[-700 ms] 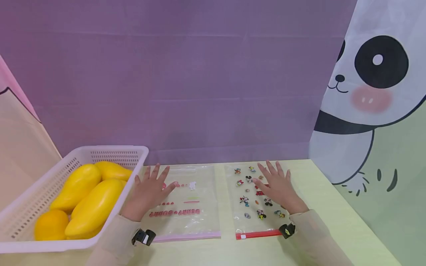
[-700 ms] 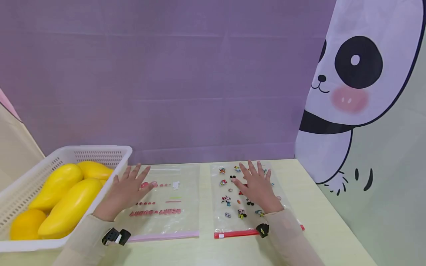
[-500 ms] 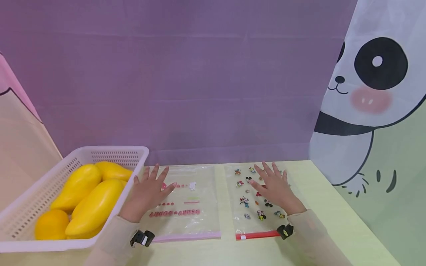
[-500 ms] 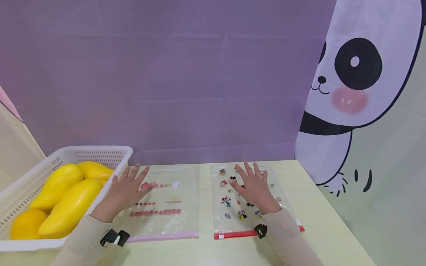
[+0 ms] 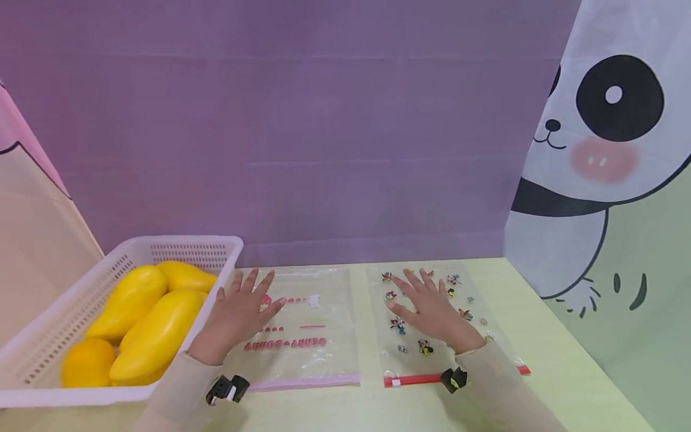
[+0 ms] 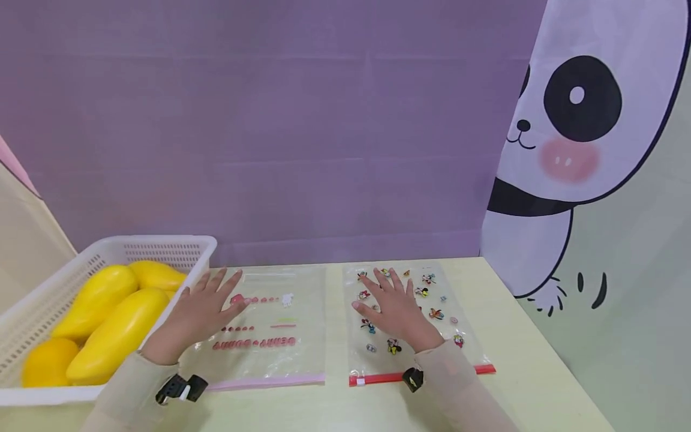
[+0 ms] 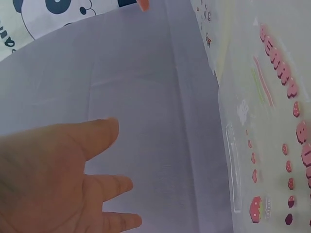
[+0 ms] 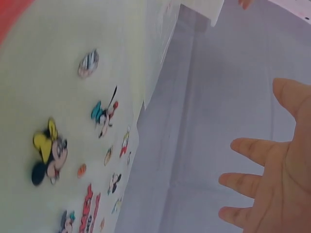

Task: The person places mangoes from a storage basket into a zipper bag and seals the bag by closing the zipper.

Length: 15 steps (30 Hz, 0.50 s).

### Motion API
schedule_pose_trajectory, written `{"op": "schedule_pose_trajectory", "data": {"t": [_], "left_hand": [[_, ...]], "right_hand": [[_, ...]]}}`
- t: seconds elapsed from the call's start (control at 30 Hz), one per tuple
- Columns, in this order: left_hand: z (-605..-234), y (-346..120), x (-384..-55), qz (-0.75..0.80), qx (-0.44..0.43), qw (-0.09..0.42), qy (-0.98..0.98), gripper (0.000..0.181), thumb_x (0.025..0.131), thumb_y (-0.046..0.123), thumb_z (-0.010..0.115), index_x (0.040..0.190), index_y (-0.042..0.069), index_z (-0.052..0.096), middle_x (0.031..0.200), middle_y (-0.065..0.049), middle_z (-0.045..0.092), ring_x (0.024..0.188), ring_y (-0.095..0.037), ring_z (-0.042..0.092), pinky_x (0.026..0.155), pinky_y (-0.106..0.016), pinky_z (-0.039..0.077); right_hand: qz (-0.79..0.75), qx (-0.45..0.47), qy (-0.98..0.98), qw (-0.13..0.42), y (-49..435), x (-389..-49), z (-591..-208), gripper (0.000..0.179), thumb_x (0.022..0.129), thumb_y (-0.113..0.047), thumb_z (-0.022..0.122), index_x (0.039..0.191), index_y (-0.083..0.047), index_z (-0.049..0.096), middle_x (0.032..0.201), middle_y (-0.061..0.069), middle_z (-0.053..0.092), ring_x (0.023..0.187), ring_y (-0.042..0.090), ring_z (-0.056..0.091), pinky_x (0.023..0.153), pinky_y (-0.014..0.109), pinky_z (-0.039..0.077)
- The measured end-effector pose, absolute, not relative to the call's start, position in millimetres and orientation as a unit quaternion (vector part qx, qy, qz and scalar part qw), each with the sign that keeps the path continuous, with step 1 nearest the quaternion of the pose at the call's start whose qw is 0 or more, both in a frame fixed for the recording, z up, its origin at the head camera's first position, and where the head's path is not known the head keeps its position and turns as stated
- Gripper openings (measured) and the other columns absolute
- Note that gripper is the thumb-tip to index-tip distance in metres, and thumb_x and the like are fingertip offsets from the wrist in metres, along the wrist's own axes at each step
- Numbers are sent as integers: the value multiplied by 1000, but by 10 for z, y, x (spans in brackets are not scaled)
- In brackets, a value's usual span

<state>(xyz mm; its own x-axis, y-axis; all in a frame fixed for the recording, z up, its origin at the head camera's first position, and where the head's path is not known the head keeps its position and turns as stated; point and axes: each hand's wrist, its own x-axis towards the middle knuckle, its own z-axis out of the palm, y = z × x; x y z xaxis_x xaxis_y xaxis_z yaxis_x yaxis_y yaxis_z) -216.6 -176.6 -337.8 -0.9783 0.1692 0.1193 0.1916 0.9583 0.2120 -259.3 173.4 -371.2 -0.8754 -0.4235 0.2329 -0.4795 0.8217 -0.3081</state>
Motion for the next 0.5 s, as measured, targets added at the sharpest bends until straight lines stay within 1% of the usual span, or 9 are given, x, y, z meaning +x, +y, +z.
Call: {"op": "schedule_pose_trajectory", "data": {"t": [0.2,0.33,0.5], "left_hand": [[-3325,-1791,-2119,-123,-100,33,-987,68,95,46,46,148,7,29,149,-29,21,135,-53,15,101,-72,13],[-3299,-1800,-2101,-127,-107,39,-985,68,95,48,45,148,8,29,150,-28,22,134,-53,16,100,-72,14],[-3265,-1822,-2060,-121,-109,46,-986,69,94,48,46,148,8,29,149,-28,22,134,-54,17,101,-72,14]], "right_hand": [[183,263,-946,49,1648,-2539,-3715,63,93,-49,49,146,-16,37,152,16,27,140,44,11,102,72,6],[186,279,-941,36,1598,-2517,-3714,63,93,-47,51,145,-15,38,152,15,28,140,44,12,104,70,4],[184,288,-939,10,1512,-2495,-3732,64,93,-52,49,146,-18,37,152,14,28,141,42,11,104,70,3]]}}
